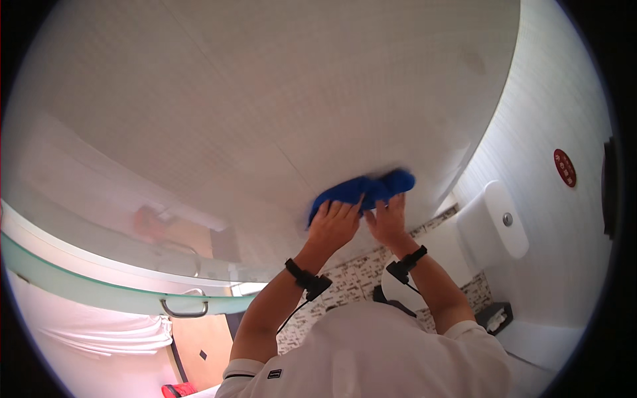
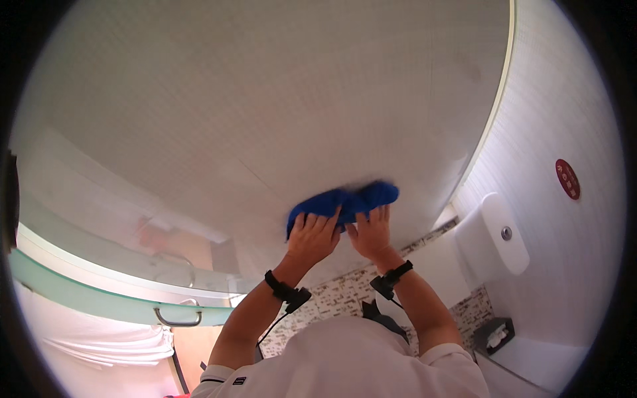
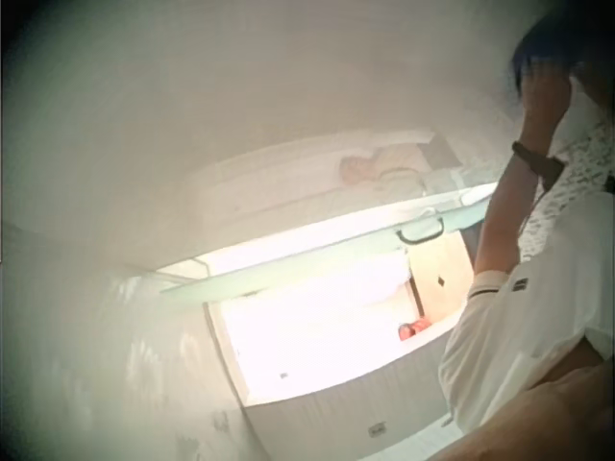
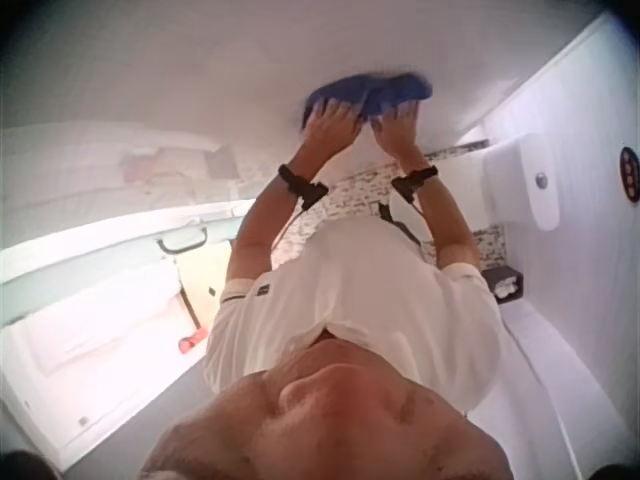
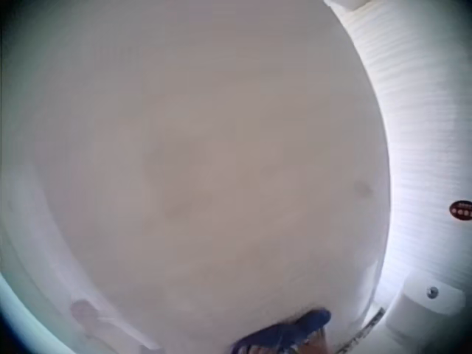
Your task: Cleaning bathroom and shower walls using a blue cloth.
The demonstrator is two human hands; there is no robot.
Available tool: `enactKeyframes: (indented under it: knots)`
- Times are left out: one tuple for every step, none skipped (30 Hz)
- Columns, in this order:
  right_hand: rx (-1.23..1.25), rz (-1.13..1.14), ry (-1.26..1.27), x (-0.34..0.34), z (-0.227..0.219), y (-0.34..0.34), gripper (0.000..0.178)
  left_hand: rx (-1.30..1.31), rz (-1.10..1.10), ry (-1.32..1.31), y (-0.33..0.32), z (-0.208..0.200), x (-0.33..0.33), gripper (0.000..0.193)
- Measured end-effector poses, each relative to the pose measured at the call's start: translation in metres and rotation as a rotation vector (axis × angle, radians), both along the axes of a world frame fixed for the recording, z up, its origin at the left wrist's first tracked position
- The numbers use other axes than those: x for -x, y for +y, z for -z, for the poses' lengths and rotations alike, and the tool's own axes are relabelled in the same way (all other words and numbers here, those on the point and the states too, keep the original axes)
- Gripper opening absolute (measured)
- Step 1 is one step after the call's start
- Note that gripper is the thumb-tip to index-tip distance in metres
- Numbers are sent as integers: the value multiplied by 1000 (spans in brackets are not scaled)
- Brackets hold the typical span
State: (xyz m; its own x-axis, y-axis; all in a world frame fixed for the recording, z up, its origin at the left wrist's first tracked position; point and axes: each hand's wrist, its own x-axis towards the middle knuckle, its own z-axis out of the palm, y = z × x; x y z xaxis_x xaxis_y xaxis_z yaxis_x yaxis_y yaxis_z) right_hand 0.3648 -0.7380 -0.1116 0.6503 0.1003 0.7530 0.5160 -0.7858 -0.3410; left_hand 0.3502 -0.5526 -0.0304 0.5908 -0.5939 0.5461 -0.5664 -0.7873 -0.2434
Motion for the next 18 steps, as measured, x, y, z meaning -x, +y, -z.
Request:
enactKeyframes:
  knots:
    - [-41, 56, -22, -11, -24, -2, 55, -11, -5, -87, -12, -27, -12, 55]
    - [-84, 110, -42, -23, -51, -4, 61, -24, -9, -173, -21, -56, -20, 57]
    - [-123, 165, -136, -35, -77, -5, 63, -15, -52, -194, -29, -90, -26, 60]
    - [-165, 220, -227, -47, -106, -4, 65, -7, -95, -214, -34, -125, -28, 63]
    - [-174, 223, -290, -54, -146, -2, 63, 26, -134, -283, -37, -162, -29, 69]
    - [-181, 230, -355, -58, -190, 0, 62, 63, -169, -354, -37, -197, -30, 75]
    - [-176, 193, -414, -62, -228, 8, 62, 90, -217, -408, -29, -229, -28, 81]
    - [-167, 155, -474, -63, -264, 17, 61, 122, -267, -462, -18, -259, -26, 86]
    - [-155, 130, -514, -59, -299, 27, 62, 148, -288, -568, -10, -285, -25, 86]
    - [-148, 95, -557, -53, -331, 40, 62, 169, -316, -680, 3, -308, -21, 86]
    - [-136, 37, -599, -49, -355, 52, 63, 192, -359, -690, 19, -326, -17, 88]
    - [-123, -21, -641, -46, -375, 68, 64, 215, -402, -699, 37, -342, -13, 91]
    - [-104, -75, -677, -44, -390, 80, 58, 215, -389, -712, 51, -350, -13, 91]
    - [-88, -130, -716, -40, -405, 93, 53, 292, -465, -724, 68, -353, -8, 91]
    - [-59, -212, -777, -37, -417, 111, 48, 369, -541, -740, 88, -355, 0, 91]
    - [-16, -270, -834, -41, -424, 124, 44, 414, -551, -750, 106, -352, 0, 90]
    - [36, -335, -858, -39, -432, 141, 42, 456, -564, -767, 128, -347, 3, 90]
    - [88, -404, -882, -34, -441, 159, 42, 504, -617, -797, 153, -341, 9, 89]
